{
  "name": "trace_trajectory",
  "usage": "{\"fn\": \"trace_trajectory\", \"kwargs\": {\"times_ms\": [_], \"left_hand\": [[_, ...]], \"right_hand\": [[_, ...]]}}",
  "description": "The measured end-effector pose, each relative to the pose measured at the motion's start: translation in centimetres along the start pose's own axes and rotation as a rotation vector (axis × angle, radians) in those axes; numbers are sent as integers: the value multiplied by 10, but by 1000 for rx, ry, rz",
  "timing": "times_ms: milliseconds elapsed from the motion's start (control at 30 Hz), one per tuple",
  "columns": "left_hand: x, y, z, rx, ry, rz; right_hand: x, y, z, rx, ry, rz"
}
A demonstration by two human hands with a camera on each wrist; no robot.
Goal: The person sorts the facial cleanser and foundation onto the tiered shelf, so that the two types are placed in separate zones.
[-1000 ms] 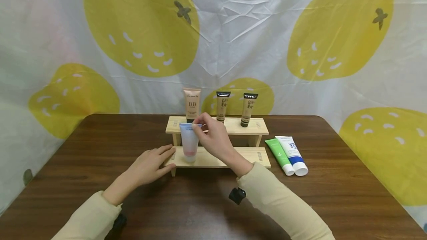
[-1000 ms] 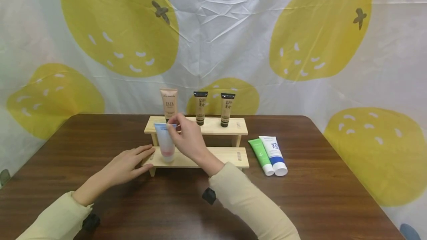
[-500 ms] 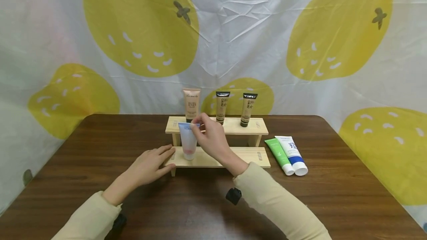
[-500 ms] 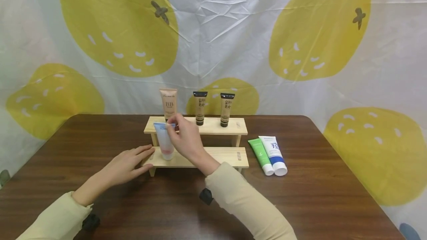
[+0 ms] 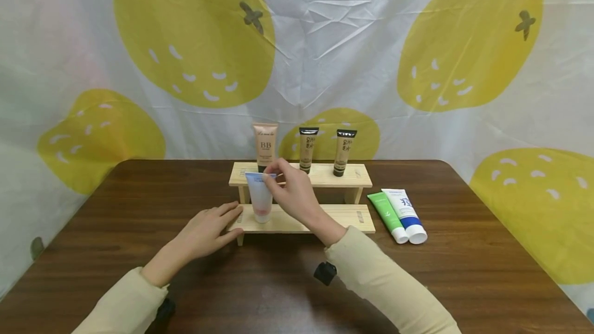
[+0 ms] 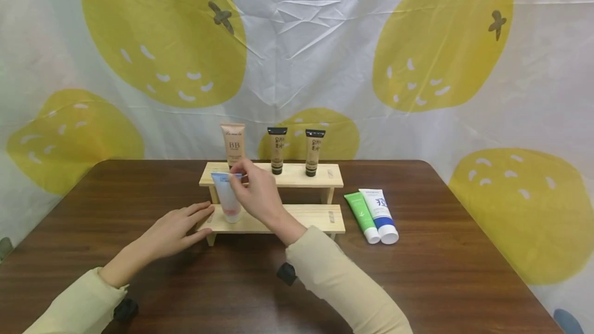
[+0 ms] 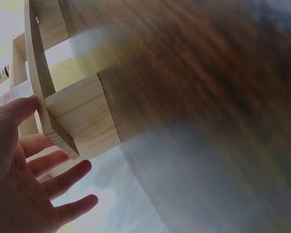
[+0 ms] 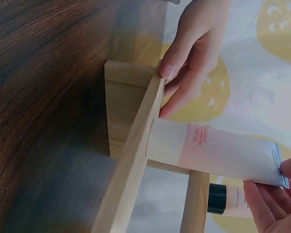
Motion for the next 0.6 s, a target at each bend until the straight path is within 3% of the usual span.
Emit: {"fn": "trace_trajectory", "kwargs": {"times_ms": [233, 600], "left_hand": [[0, 2, 0, -3, 4, -7], [-2, 3, -1, 0, -11, -17]], "right_hand": [[5, 3, -7, -6, -23, 63], [23, 19, -43, 54, -9, 111]]}}
Point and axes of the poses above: each hand's wrist, its own y-axis away from the middle knuckle, its own z-axis out of the palm, x = y × z, the point moved 8 cm from there along -y, towards the middle knuckle, and after that the axes turned 10 degrees about -y, right-handed, at the moved point
